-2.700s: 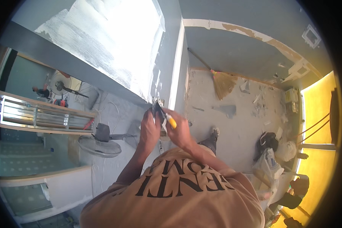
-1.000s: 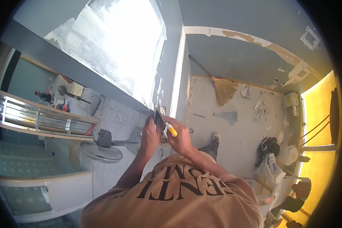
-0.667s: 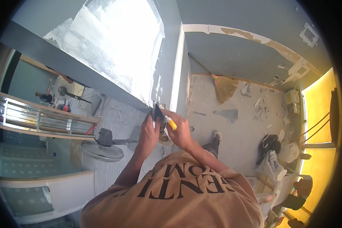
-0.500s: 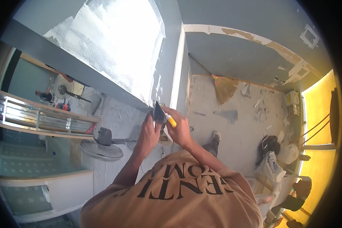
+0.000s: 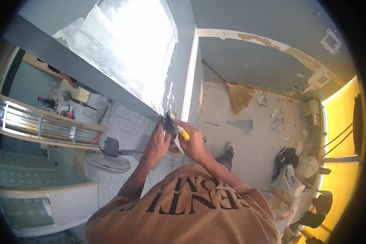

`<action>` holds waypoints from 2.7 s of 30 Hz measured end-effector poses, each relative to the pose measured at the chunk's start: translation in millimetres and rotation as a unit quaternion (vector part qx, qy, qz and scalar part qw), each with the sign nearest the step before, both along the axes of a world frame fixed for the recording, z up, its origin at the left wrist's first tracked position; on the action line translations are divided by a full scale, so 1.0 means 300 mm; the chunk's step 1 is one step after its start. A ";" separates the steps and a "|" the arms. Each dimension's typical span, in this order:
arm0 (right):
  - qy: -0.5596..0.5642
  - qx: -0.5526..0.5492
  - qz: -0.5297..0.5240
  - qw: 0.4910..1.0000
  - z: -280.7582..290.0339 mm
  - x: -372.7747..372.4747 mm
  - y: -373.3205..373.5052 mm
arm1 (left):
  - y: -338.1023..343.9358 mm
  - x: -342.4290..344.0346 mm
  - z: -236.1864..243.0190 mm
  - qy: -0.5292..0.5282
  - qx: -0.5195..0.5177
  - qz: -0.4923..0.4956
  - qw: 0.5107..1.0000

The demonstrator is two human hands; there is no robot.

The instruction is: The person applies joint compound to drywall seams and patches using putty knives, scooping compound from a container and smoothing it across the wall.

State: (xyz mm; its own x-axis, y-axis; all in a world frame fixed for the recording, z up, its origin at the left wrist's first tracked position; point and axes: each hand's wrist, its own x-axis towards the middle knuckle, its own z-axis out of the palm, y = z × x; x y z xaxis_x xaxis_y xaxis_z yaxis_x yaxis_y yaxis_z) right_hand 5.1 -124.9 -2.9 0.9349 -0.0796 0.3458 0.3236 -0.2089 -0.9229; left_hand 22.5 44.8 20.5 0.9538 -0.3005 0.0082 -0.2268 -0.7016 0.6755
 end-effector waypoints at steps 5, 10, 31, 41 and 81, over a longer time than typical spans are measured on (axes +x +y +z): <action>-0.022 -0.009 0.010 1.000 -0.018 -0.025 0.002 | 0.002 -0.013 0.004 0.006 -0.013 0.000 1.000; 0.005 0.000 0.001 1.000 -0.003 -0.002 0.002 | -0.010 -0.005 0.032 0.028 0.006 0.004 1.000; -0.031 -0.002 0.011 0.999 0.007 0.009 0.000 | -0.020 0.000 0.045 0.000 0.027 -0.008 1.000; -0.037 -0.003 0.027 0.999 0.014 -0.035 0.015 | 0.009 0.005 -0.002 -0.003 0.018 -0.014 1.000; -0.021 0.019 0.010 1.000 0.008 -0.008 -0.005 | -0.005 0.003 0.009 -0.006 0.016 -0.011 1.000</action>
